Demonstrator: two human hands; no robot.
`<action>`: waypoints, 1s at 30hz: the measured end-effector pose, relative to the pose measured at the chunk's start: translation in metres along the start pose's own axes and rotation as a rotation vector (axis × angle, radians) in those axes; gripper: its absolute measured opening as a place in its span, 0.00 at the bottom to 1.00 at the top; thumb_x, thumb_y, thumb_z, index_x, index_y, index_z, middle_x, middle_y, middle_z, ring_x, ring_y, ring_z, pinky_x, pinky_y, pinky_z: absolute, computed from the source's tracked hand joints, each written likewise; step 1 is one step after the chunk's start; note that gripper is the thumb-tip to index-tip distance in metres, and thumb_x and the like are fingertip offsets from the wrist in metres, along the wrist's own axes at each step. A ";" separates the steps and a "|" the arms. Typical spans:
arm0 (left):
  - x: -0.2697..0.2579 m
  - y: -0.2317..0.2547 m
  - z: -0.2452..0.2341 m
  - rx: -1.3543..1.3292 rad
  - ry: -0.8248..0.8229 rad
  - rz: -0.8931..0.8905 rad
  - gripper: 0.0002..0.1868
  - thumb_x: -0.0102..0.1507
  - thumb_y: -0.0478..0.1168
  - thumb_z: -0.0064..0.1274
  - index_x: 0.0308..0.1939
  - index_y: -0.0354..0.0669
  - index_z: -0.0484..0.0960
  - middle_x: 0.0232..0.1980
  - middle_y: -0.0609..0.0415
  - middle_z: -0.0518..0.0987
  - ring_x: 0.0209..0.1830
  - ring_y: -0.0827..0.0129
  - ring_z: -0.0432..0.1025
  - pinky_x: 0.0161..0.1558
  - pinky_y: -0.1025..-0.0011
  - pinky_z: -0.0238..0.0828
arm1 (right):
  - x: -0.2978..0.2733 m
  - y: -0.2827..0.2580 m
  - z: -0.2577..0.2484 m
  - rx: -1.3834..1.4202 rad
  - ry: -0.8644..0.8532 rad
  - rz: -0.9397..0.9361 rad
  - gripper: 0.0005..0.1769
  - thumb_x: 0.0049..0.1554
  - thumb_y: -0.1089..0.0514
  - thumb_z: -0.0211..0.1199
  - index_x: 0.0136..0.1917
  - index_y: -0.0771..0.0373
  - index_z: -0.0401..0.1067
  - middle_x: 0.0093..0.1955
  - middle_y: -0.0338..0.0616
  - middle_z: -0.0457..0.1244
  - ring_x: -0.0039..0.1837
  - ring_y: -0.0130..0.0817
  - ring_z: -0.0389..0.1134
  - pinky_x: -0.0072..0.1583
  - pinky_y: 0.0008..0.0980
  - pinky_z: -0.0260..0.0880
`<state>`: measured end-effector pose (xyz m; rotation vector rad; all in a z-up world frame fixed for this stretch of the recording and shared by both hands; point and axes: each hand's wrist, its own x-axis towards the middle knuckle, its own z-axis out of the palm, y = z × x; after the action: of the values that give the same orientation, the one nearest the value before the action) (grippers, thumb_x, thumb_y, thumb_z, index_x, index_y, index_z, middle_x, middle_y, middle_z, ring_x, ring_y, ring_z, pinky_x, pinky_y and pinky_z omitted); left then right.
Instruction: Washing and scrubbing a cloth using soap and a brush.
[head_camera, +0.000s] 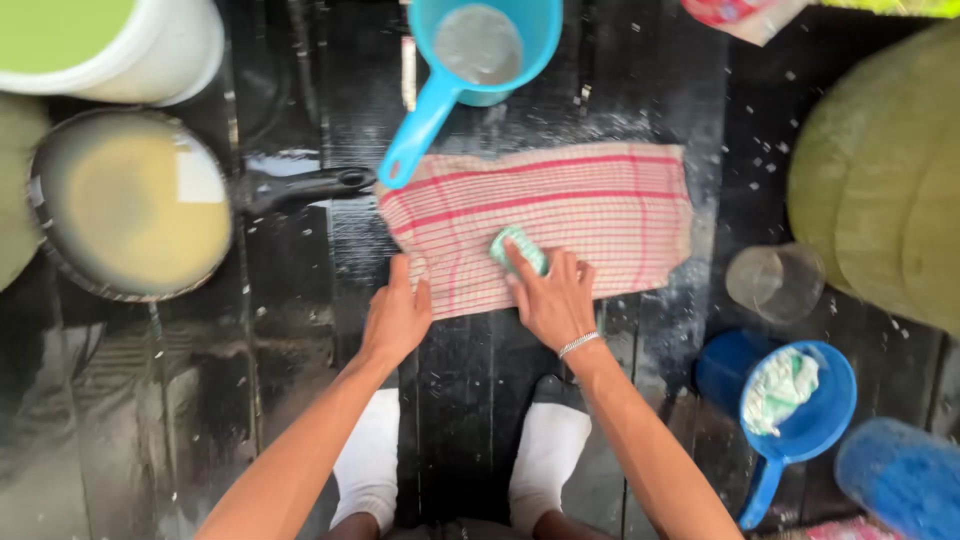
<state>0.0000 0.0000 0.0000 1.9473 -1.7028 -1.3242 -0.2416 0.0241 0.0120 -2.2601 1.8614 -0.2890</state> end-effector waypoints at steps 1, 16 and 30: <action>-0.001 0.004 -0.001 0.000 -0.020 0.006 0.18 0.67 0.39 0.46 0.58 0.40 0.62 0.31 0.30 0.80 0.32 0.31 0.75 0.38 0.41 0.69 | -0.002 0.018 0.000 -0.007 -0.005 0.019 0.30 0.59 0.48 0.60 0.74 0.46 0.66 0.53 0.56 0.61 0.55 0.53 0.61 0.56 0.63 0.58; -0.007 0.014 -0.006 0.009 -0.029 -0.045 0.14 0.69 0.42 0.44 0.55 0.41 0.63 0.33 0.28 0.79 0.34 0.30 0.75 0.37 0.42 0.69 | -0.007 0.075 -0.021 -0.083 0.260 0.297 0.10 0.62 0.50 0.57 0.57 0.40 0.66 0.51 0.45 0.64 0.58 0.50 0.62 0.59 0.56 0.58; -0.004 0.024 -0.010 -0.025 -0.062 -0.135 0.15 0.70 0.43 0.43 0.55 0.37 0.64 0.26 0.34 0.79 0.24 0.42 0.76 0.32 0.49 0.68 | -0.033 0.147 -0.042 -0.001 0.395 0.768 0.30 0.68 0.49 0.57 0.80 0.58 0.57 0.64 0.59 0.60 0.66 0.62 0.58 0.64 0.62 0.54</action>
<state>-0.0081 -0.0075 0.0242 2.0590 -1.5981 -1.4594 -0.3976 0.0282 0.0109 -1.3808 2.7399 -0.6179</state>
